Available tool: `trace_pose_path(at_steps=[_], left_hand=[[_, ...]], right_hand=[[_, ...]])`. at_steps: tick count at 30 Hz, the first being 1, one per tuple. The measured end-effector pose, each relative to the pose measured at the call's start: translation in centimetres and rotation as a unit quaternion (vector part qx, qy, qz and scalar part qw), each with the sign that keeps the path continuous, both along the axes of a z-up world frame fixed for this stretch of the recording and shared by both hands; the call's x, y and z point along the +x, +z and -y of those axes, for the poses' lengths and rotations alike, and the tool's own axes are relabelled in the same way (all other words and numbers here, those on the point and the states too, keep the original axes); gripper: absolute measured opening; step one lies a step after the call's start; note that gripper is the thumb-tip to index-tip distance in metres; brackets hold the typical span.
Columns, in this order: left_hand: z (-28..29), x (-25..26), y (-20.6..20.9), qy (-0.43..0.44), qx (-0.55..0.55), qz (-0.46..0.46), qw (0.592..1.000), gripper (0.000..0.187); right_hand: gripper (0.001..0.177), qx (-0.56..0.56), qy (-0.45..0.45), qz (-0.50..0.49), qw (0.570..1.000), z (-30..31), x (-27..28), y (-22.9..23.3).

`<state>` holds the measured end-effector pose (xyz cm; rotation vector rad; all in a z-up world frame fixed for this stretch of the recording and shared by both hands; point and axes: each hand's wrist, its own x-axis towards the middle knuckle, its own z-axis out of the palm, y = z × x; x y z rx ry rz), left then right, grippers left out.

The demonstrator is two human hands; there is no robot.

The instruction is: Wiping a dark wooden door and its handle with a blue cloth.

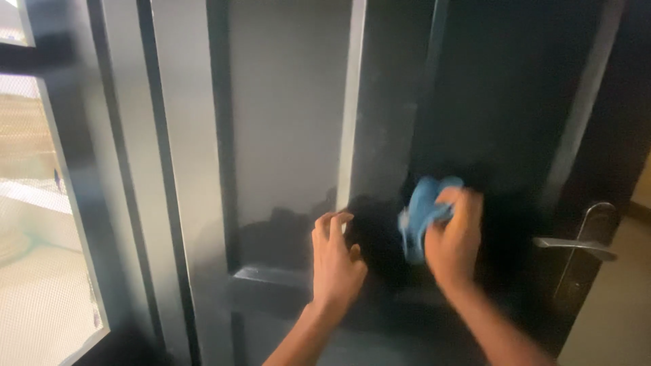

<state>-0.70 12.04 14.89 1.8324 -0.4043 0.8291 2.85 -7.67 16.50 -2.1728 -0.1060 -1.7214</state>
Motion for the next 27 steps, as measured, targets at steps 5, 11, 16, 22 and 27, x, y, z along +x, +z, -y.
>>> trace_pose_path(at_steps=[5, 11, 16, 22, 27], left_hand=[[-0.3, -0.3, -0.1, -0.017, -0.027, 0.059, 0.998, 0.061], [-0.5, -2.8, -0.3, 0.022, -0.094, 0.061, 0.993, 0.052], [-0.5, -2.1, -0.7, -0.069, -0.075, -0.053, 0.993, 0.051], [0.2, 1.4, 0.7, -0.034, 0.023, 0.266, 0.963, 0.054], [-0.9, 5.6, -7.9, 0.040, 0.105, 0.296, 0.949, 0.053]], right_hand=[[0.057, -0.049, 0.040, 0.051, 0.997, -5.4, 0.6, 7.0], [0.052, -0.252, 0.043, -0.176, 0.951, -7.8, -1.8, -1.0], [0.030, -0.030, 0.163, -0.354, 0.921, -7.4, -0.9, -3.1], [0.040, 0.301, 0.397, -0.083, 0.863, -5.7, -2.2, -4.5], [0.057, 0.147, -0.027, -0.135, 0.979, -3.7, -1.0, -12.7]])
